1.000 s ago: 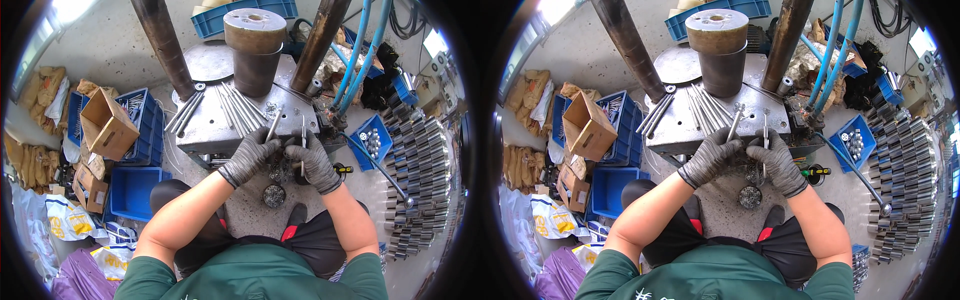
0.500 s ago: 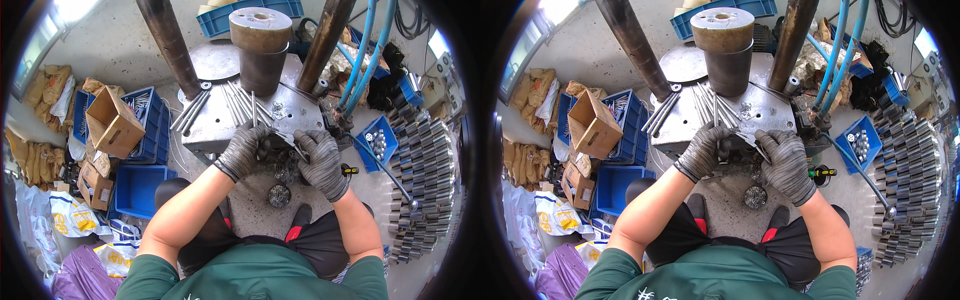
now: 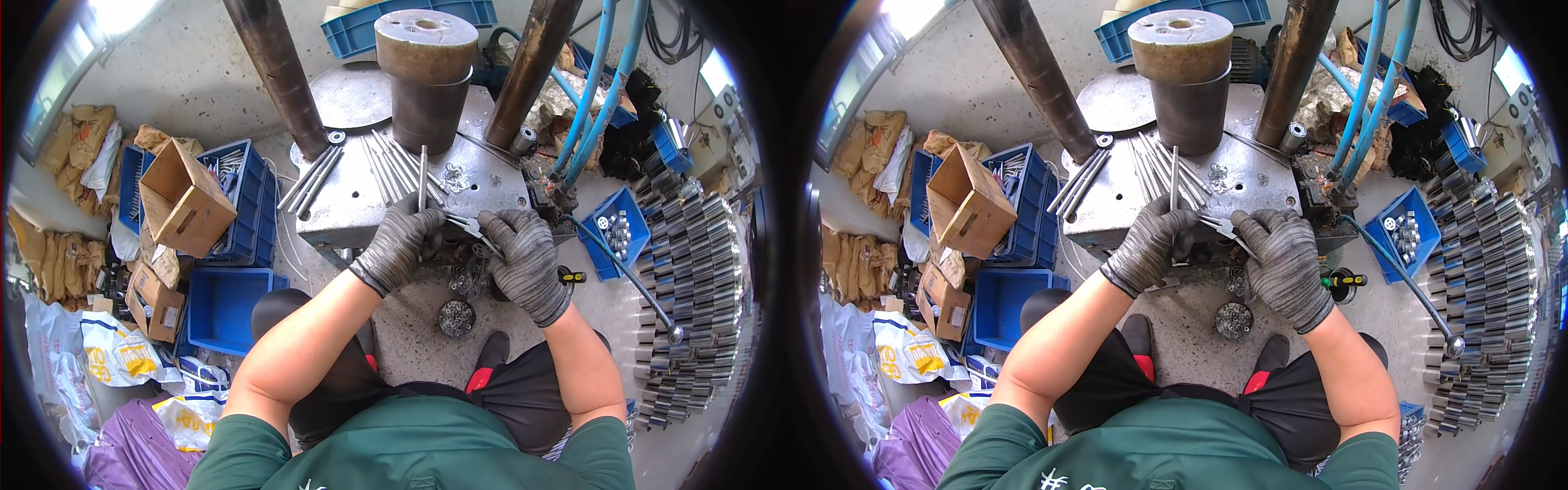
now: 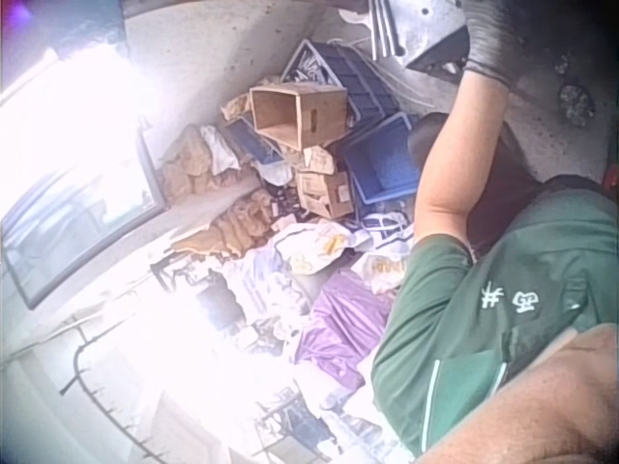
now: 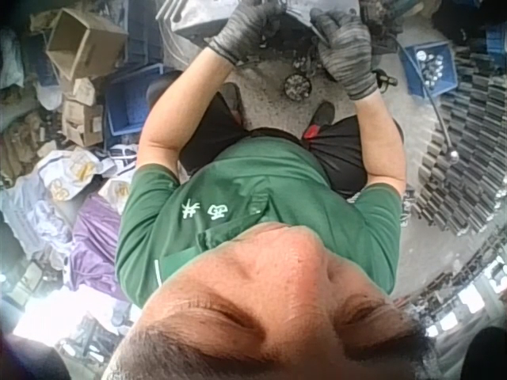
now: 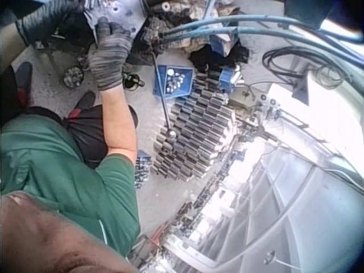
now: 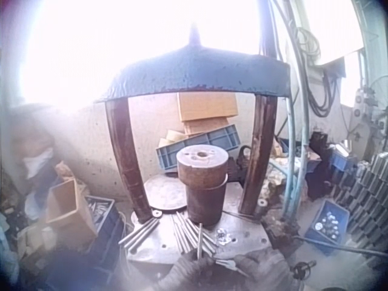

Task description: The person takes a bag of metal rods from a larger sack and moves to a workstation. They sit down and begin handling the rods, picking them up one by one and cleaning each end using a handheld scouring pad.

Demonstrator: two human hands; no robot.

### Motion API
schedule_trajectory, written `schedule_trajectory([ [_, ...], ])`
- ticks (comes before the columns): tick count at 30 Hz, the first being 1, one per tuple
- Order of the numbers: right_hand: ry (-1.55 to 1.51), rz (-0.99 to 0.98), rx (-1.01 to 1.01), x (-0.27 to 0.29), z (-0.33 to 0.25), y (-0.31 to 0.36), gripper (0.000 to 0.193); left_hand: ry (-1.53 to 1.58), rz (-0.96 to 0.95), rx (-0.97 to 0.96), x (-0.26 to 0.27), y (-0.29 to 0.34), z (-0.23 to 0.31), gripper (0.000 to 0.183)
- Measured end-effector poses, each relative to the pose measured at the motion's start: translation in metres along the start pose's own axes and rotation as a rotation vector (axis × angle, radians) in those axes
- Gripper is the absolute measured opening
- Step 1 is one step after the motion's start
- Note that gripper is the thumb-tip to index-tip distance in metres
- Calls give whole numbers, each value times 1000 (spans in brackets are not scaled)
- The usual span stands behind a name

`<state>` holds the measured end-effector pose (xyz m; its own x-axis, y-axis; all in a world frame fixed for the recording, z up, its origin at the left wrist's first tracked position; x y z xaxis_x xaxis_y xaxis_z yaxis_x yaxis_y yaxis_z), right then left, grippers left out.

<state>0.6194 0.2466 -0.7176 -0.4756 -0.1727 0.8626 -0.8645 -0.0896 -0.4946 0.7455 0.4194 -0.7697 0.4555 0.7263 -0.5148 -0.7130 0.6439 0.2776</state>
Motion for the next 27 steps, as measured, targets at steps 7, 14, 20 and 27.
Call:
schedule_trajectory([
  [7,-336,-39,-241,-6,26,10,47,-263,-50,-194,-14,11,11,39],
  [14,-689,-135,-599,7,40,11,47,-307,-93,-142,-2,8,8,37],
  [20,-737,-130,-642,9,44,14,47,-505,-70,-339,-3,3,9,32],
  [27,-522,-333,-525,25,49,8,48,-854,-104,-470,-4,7,22,32],
])
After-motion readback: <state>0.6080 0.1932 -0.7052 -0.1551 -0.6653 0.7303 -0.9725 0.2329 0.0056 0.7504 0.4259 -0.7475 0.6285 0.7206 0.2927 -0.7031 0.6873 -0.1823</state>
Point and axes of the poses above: each hand's wrist, its own y-axis away from the middle knuckle, its own x-axis out of the back of the hand, z = x × y, the point moved 2 cm from there along -y, towards the middle knuckle, and after that the axes turned 6 degrees about y, right-handed, at the moved point
